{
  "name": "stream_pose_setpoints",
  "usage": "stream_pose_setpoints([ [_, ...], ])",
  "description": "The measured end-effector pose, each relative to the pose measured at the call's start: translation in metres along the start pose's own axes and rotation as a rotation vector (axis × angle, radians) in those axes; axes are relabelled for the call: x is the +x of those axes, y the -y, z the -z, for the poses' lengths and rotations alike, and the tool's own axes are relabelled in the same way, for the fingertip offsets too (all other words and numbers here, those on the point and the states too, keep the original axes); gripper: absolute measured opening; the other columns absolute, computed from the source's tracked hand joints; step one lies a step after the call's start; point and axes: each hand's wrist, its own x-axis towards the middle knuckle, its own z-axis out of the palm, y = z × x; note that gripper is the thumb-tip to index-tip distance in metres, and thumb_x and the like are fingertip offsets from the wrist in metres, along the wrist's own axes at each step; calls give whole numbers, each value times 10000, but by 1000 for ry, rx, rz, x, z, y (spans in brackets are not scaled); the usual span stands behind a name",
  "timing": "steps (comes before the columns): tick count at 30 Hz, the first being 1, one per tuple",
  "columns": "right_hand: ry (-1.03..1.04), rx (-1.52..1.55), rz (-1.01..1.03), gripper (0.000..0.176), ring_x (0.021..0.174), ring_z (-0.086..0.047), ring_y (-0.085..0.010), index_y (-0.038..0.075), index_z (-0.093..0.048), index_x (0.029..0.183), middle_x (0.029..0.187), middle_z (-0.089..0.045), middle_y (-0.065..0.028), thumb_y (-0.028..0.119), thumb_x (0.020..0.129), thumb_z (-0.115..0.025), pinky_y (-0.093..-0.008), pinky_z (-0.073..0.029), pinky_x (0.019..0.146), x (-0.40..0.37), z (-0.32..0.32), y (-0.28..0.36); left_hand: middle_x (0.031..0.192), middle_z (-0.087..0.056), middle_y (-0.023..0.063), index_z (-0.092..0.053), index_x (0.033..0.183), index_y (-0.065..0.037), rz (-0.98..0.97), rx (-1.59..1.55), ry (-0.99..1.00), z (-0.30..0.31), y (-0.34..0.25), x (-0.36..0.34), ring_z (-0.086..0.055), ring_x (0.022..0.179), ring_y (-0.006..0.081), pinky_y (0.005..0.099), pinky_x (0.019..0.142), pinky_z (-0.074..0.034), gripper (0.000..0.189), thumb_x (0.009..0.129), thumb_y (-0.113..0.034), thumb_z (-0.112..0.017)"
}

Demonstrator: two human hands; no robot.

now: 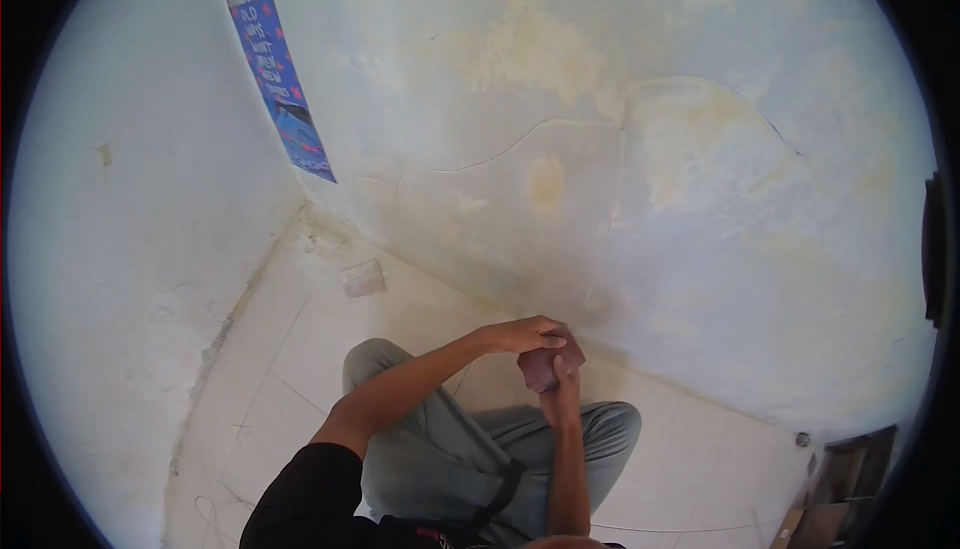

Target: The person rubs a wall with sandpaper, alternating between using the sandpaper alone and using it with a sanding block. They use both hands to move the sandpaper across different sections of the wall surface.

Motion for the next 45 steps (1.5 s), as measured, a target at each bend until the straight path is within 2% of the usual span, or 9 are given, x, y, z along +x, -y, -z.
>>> stream_pose_setpoints([
  [4, -210, -185, 81, 391, 972, -626, -181, 31, -529, 1287, 1155, -606, -93, 264, 982, -607, -317, -509, 840, -6, -18, 15, 1109, -654, 85, -598, 1166, -19, -200, 173, -48, -2, 6, 2, -579, 1032, 184, 350, 896, -478, 382, 1012, -364, -536],
  [8, -345, -742, 297, 241, 917, -599, -173, 25, -594, 1127, 1072, -616, -95, 223, 989, -593, -328, -505, 774, -7, -87, 61, 1022, -677, 123, -616, 1102, -20, -369, -230, -212, 6, -8, -1, -620, 930, 192, 351, 806, -509, 305, 1006, -299, -536],
  [10, -292, -1263, 774, 195, 823, -573, -259, -20, -583, 1035, 978, -610, -140, 169, 985, -584, -336, -491, 743, -4, -120, 87, 974, -692, 156, -625, 1080, -20, -416, -524, -322, 10, -3, 2, -643, 867, 199, 349, 775, -515, 258, 999, -250, -540],
  [12, -239, -1446, 1061, 178, 785, -550, -289, -36, -578, 1015, 896, -559, -146, 124, 945, -610, -360, -473, 700, -5, -152, 116, 959, -682, 88, -618, 1045, -17, -240, -196, -692, 23, 18, 7, -636, 869, 162, 320, 701, -531, 265, 1014, -248, -494],
  [15, 58, -1708, 1510, 151, 733, -506, -347, -24, -559, 945, 795, -472, -161, 55, 861, -657, -407, -449, 633, 18, -185, 156, 926, -684, 106, -610, 1005, -15, -181, 2, -780, 20, 38, 15, -656, 800, 189, 331, 703, -539, 167, 968, -162, -539],
  [26, 433, -2594, 1499, 166, 645, -575, -209, 81, -578, 893, 778, -591, -55, 156, 800, -693, -340, -495, 534, 97, -168, 145, 941, -664, 212, -582, 1036, -22, -211, 520, -782, 5, 34, 10, -651, 872, 401, 495, 753, -522, 149, 899, -64, -541],
  [29, 193, -2349, 1380, 94, 590, -582, -206, 81, -579, 902, 749, -590, -45, 138, 851, -633, -334, -501, 529, 88, -204, 177, 943, -645, 183, -573, 1077, -38, -152, 554, -711, 4, 40, 12, -645, 882, 373, 500, 764, -530, 194, 896, -106, -554],
  [38, 280, -2253, 1388, 91, 549, -628, -225, 35, -617, 933, 730, -630, -89, 75, 856, -646, -341, -492, 455, 89, -176, 146, 954, -645, 197, -571, 1062, -12, -135, 602, -679, 1, 36, 10, -643, 898, 377, 503, 786, -524, 189, 912, -120, -535],
  [45, -135, -1628, 1358, 66, 437, -578, -247, -18, -605, 918, 596, -598, -110, 46, 934, -610, -327, -438, 411, 101, -175, 105, 962, -641, 201, -573, 1109, 6, -130, 685, -634, 3, 38, 10, -643, 937, 355, 463, 783, -547, 241, 898, -110, -554],
])
